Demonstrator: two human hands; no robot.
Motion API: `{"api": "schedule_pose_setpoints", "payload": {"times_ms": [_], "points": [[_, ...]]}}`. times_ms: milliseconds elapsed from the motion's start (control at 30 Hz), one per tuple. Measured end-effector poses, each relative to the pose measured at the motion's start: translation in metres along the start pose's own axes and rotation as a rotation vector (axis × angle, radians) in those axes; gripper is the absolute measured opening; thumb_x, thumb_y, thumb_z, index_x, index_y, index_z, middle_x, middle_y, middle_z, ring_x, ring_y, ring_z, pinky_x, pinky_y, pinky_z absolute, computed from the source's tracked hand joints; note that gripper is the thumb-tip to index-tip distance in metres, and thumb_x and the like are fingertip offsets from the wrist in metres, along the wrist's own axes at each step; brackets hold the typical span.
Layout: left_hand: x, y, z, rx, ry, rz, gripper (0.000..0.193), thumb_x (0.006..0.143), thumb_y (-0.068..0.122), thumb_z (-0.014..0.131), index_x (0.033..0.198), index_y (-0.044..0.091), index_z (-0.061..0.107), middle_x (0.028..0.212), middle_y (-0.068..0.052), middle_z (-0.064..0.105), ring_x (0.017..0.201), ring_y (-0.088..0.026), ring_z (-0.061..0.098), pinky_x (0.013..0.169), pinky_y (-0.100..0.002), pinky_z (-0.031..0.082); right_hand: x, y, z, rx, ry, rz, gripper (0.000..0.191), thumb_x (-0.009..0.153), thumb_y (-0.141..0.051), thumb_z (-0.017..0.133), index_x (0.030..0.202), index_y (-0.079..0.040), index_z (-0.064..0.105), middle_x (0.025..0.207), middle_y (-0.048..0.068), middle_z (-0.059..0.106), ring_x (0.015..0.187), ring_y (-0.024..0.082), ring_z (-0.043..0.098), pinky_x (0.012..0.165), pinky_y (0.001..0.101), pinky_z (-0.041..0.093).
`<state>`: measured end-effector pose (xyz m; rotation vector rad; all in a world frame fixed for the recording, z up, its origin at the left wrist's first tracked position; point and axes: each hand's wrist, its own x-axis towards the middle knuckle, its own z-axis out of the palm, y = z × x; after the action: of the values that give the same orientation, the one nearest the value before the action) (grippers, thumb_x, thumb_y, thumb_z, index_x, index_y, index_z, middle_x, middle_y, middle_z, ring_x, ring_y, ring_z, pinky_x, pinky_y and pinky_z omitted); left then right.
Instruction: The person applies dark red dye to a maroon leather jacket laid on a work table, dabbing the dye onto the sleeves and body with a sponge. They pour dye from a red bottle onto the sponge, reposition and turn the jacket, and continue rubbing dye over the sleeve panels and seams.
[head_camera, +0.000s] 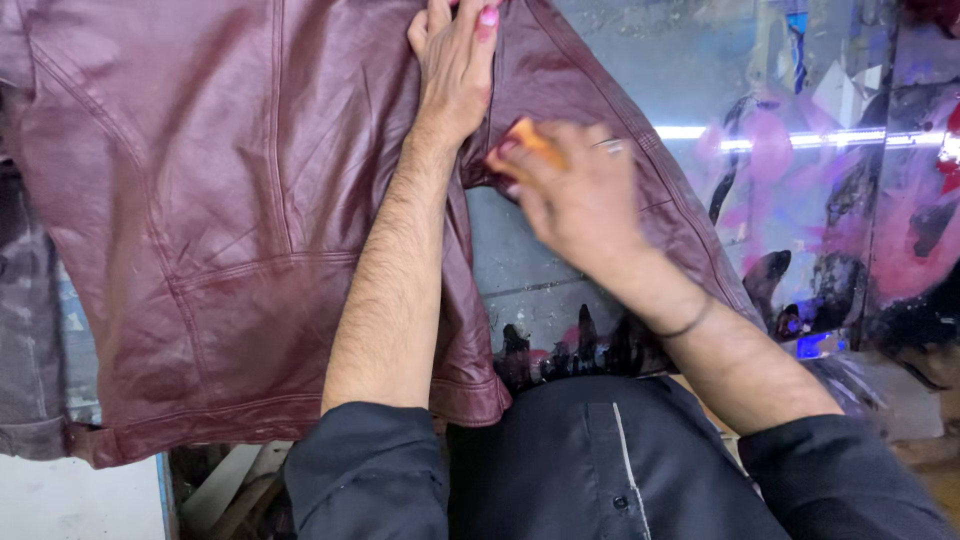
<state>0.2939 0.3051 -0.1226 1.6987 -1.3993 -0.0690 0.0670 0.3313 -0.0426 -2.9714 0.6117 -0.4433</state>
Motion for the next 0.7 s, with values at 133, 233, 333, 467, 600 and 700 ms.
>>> {"api": "schedule_pose_setpoints", "payload": {"times_ms": [133,233,333,467,600,700], "points": [[0.001,-0.002,-0.004,-0.111,0.017,0.047,0.051,0.115,0.039,0.028,0.151,0.005,0.039,0.136,-0.004,0.071,0.131,-0.027,0.050,0.113,-0.048,0.024,-0.024,-0.007,0.004,-0.030,-0.094,-0.006,0.037,0.087,-0.022,0.069,0.124,-0.027,0.075,0.110,0.006,0.061,0.100,0.028,0.055,0.080,0.0472,0.042],[0.003,-0.003,-0.008,-0.201,0.078,0.019,0.048,0.116,0.033,0.038,0.155,0.006,0.038,0.138,-0.006,0.073,0.135,-0.026,0.056,0.115,-0.045,0.029,-0.066,-0.001,-0.019,-0.072,-0.287,0.097,0.034,0.083,-0.024,0.071,0.116,-0.030,0.076,0.102,0.004,0.061,0.095,0.027,0.057,0.076,0.0470,0.042],[-0.003,0.014,-0.012,-0.229,0.155,0.009,0.048,0.110,0.021,0.052,0.155,0.010,0.041,0.138,-0.008,0.071,0.133,-0.026,0.061,0.117,-0.041,0.040,-0.094,0.011,-0.043,-0.003,-0.253,0.162,0.033,0.081,-0.026,0.072,0.114,-0.025,0.076,0.107,0.004,0.065,0.097,0.027,0.059,0.076,0.0463,0.042],[-0.055,0.081,-0.011,-0.107,0.266,-0.118,0.044,0.103,0.008,0.060,0.147,0.011,0.052,0.134,-0.011,0.067,0.126,-0.026,0.062,0.113,-0.039,0.046,-0.106,0.038,-0.056,0.042,-0.027,0.289,0.029,0.088,-0.019,0.075,0.117,-0.019,0.075,0.124,0.008,0.068,0.104,0.029,0.059,0.084,0.0469,0.044],[-0.123,0.153,0.007,-0.093,0.169,-0.245,0.060,0.097,0.017,0.070,0.150,0.007,0.044,0.148,-0.017,0.052,0.142,-0.036,0.047,0.124,-0.048,0.035,-0.106,0.060,-0.041,0.192,0.298,0.364,0.030,0.102,-0.013,0.077,0.130,-0.014,0.069,0.136,0.014,0.060,0.128,0.034,0.056,0.109,0.0464,0.046],[-0.149,0.170,0.021,0.083,0.034,-0.354,0.099,0.076,0.030,0.086,0.154,0.006,0.029,0.159,-0.022,0.031,0.149,-0.042,0.027,0.119,-0.059,0.023,-0.101,0.061,-0.017,0.210,0.387,0.304,0.032,0.099,-0.008,0.076,0.129,-0.015,0.069,0.142,0.014,0.057,0.130,0.035,0.056,0.112,0.0481,0.044]]}}
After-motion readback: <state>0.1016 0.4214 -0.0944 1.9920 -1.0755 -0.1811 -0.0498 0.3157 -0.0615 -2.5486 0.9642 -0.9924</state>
